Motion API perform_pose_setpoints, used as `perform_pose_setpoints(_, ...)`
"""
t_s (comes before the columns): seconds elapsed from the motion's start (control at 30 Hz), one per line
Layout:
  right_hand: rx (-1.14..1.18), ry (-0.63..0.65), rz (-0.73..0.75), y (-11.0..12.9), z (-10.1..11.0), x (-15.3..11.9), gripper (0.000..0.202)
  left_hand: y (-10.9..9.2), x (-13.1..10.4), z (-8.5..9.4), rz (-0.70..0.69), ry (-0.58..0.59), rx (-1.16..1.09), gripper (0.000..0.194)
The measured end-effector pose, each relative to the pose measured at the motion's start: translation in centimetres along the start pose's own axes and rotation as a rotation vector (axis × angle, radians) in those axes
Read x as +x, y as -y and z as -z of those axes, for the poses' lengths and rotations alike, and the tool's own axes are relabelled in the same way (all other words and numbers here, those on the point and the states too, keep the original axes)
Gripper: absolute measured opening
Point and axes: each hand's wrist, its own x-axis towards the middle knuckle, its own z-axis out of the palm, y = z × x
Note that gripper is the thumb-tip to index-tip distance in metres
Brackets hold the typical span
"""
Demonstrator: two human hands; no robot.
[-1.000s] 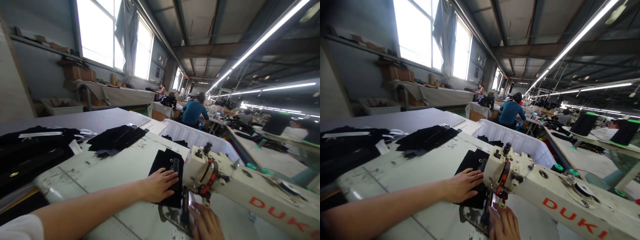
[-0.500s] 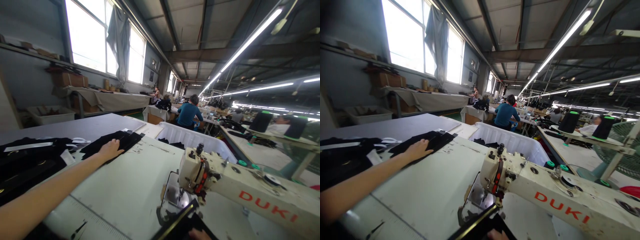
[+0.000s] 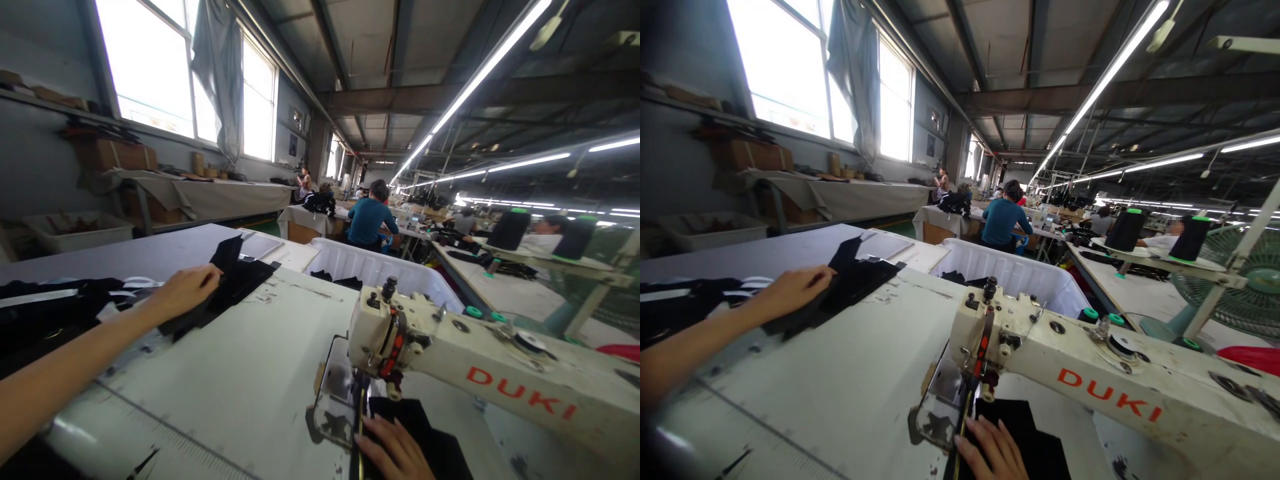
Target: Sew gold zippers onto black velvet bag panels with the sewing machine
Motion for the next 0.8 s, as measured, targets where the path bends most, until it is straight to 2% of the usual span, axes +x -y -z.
perform_pose_setpoints(0.1, 0.029, 0.03, -0.127, 1.9, 1.8, 0.8, 0.046, -6.6, -4.9, -3.5, -0.148, 0.179, -0.118, 0.031)
perform_pose_setpoints(0.2, 0.182, 0.161, -0.394, 4.5, 4.7, 2.2, 0.046, -13.7, -11.5, -7.0, -0.316, 0.31, -0.313, 0.026)
perform_pose_setpoints(0.27, 0.273, 0.21, -0.518, 5.6, 6.2, 3.2, 0.044, -17.0, -14.7, -8.1, -0.387, 0.349, -0.432, 0.028)
perform_pose_setpoints(0.3, 0.303, 0.233, -0.551, 5.9, 6.7, 3.6, 0.043, -18.1, -15.6, -8.4, -0.411, 0.361, -0.477, 0.031)
perform_pose_setpoints(0.37, 0.339, 0.257, -0.588, 6.1, 7.1, 3.9, 0.041, -19.5, -15.8, -8.7, -0.447, 0.397, -0.54, 0.033)
perform_pose_setpoints(0.47, 0.351, 0.242, -0.599, 6.1, 6.8, 3.6, 0.041, -20.7, -13.8, -9.3, -0.482, 0.456, -0.566, 0.021)
perform_pose_setpoints(0.5, 0.348, 0.231, -0.594, 6.1, 6.6, 3.4, 0.041, -20.9, -13.0, -9.8, -0.483, 0.421, -0.54, 0.02)
perform_pose_setpoints(0.57, 0.335, 0.2, -0.58, 6.3, 6.1, 3.0, 0.044, -21.0, -12.3, -11.0, -0.492, 0.261, -0.436, 0.026)
perform_pose_setpoints(0.63, 0.321, 0.154, -0.565, 6.6, 5.7, 2.7, 0.045, -20.8, -12.6, -12.3, -0.539, 0.102, -0.311, 0.04)
perform_pose_setpoints(0.7, 0.307, 0.095, -0.553, 6.9, 5.1, 2.6, 0.041, -20.4, -13.5, -13.2, -0.601, 0.074, -0.215, 0.057)
perform_pose_setpoints(0.8, 0.275, 0.032, -0.573, 6.5, 4.4, 3.2, 0.037, -20.2, -14.0, -13.5, -0.654, 0.122, -0.146, 0.072)
